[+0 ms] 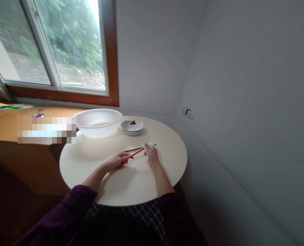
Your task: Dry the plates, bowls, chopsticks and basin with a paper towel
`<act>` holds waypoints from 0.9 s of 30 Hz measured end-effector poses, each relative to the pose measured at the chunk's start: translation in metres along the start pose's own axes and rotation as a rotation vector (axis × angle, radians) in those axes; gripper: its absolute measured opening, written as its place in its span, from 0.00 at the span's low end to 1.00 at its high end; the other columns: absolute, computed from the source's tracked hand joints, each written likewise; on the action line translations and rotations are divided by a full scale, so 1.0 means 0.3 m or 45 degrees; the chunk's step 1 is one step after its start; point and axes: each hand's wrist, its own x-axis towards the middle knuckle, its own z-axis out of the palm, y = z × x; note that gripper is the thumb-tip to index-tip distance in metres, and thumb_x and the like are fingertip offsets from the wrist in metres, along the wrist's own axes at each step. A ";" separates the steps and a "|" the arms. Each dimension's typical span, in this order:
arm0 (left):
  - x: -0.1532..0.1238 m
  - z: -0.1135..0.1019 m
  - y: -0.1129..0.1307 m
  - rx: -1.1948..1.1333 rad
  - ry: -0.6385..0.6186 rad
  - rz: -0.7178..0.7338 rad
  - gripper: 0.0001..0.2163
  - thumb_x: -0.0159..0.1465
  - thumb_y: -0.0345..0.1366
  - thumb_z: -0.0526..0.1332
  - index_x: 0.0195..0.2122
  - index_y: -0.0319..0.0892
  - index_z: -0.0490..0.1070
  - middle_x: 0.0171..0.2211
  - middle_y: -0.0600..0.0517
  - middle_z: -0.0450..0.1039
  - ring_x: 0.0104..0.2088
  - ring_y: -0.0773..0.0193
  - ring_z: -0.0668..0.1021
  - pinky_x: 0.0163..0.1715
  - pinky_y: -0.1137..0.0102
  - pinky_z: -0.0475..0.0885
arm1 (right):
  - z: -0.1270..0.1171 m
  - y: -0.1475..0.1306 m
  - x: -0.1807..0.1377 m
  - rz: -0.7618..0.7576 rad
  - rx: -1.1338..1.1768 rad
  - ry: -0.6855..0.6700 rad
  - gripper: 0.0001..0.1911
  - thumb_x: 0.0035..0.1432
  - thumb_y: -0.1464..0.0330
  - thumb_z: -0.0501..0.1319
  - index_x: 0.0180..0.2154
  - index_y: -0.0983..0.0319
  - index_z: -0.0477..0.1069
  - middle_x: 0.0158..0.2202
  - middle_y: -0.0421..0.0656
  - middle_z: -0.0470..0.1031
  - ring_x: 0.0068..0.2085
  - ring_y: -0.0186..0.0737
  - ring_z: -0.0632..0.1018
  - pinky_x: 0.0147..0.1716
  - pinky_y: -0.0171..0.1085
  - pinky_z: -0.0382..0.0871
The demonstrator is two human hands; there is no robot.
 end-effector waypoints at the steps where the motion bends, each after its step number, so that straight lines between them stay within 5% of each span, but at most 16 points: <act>1: 0.000 0.001 0.001 0.005 0.007 0.000 0.19 0.54 0.49 0.61 0.36 0.37 0.71 0.16 0.61 0.54 0.15 0.77 0.55 0.16 0.77 0.49 | 0.000 0.000 0.001 0.000 0.005 0.005 0.16 0.35 0.60 0.66 0.19 0.61 0.62 0.13 0.31 0.60 0.16 0.28 0.61 0.17 0.32 0.53; 15: 0.015 -0.002 -0.025 0.204 0.057 0.102 0.23 0.55 0.53 0.57 0.41 0.37 0.72 0.16 0.61 0.53 0.14 0.76 0.53 0.14 0.75 0.47 | -0.003 0.007 0.008 -0.037 0.029 0.081 0.15 0.36 0.61 0.66 0.20 0.61 0.62 0.13 0.31 0.59 0.15 0.27 0.60 0.15 0.31 0.54; 24: 0.005 0.037 -0.040 0.628 0.274 0.402 0.17 0.61 0.45 0.53 0.28 0.38 0.74 0.18 0.55 0.62 0.22 0.69 0.64 0.23 0.74 0.58 | -0.108 -0.011 0.073 -0.202 0.092 0.551 0.15 0.47 0.59 0.56 0.20 0.57 0.51 0.12 0.28 0.46 0.13 0.28 0.53 0.13 0.32 0.51; 27: 0.006 0.055 -0.053 0.806 0.335 0.445 0.10 0.59 0.37 0.55 0.31 0.41 0.76 0.24 0.52 0.68 0.28 0.64 0.69 0.29 0.72 0.61 | -0.124 -0.006 0.080 -0.251 0.073 0.715 0.13 0.48 0.60 0.54 0.20 0.57 0.51 0.12 0.29 0.48 0.14 0.29 0.55 0.14 0.33 0.52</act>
